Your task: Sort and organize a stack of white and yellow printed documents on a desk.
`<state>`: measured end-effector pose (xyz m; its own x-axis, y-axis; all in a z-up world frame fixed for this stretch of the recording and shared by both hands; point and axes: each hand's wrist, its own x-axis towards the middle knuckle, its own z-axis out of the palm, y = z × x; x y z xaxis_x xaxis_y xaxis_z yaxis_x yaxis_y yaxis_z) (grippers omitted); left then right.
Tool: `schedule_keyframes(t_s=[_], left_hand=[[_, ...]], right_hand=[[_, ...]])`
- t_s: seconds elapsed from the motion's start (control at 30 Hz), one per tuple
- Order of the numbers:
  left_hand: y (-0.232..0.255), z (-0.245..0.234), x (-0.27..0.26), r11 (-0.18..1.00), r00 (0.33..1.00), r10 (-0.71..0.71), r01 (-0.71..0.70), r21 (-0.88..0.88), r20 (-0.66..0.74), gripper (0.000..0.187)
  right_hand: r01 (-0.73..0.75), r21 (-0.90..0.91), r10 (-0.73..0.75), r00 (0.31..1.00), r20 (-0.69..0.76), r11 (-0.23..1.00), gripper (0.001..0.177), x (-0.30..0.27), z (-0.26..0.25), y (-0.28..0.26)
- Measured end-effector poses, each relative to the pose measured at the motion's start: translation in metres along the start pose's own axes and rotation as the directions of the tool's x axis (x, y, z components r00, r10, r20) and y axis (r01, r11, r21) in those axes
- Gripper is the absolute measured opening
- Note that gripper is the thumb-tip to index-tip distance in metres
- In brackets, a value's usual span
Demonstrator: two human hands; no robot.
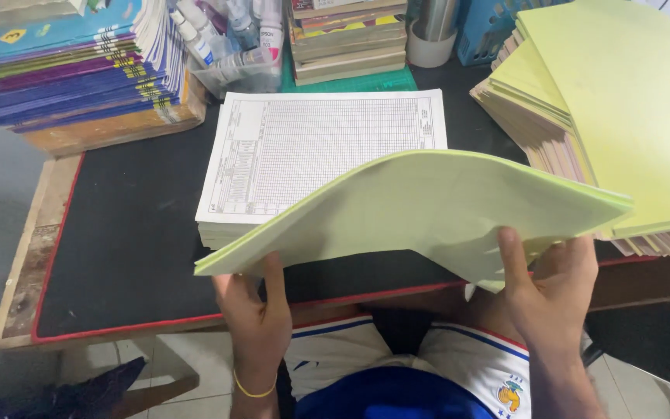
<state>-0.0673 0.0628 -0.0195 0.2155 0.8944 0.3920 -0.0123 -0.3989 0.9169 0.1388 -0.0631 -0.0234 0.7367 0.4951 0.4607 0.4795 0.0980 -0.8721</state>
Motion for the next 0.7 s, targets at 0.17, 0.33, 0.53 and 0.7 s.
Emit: schedule_keyframes(t_s=[0.17,0.33,0.53,0.7], left_hand=[[0.001,0.000,-0.003,0.990,0.996,-0.087,0.090,0.109,-0.031,0.047],[0.001,0.002,-0.004,1.000,0.996,-0.027,0.026,-0.014,-0.083,0.047],[0.002,0.005,0.003,0.991,0.996,-0.042,0.031,-0.133,-0.080,0.058],[-0.011,0.005,0.001,0.999,0.991,-0.026,0.022,-0.039,-0.131,0.046]], right_hand=[[0.033,-0.082,-0.033,0.999,-0.005,0.996,0.034,-0.002,0.001,-0.001],[0.073,-0.123,-0.059,0.991,0.117,0.990,0.036,0.002,-0.006,-0.001],[-0.104,0.045,0.101,0.992,0.073,0.994,0.047,-0.005,0.009,-0.018],[-0.061,0.009,0.061,0.998,0.002,0.998,0.038,-0.014,0.006,0.005]])
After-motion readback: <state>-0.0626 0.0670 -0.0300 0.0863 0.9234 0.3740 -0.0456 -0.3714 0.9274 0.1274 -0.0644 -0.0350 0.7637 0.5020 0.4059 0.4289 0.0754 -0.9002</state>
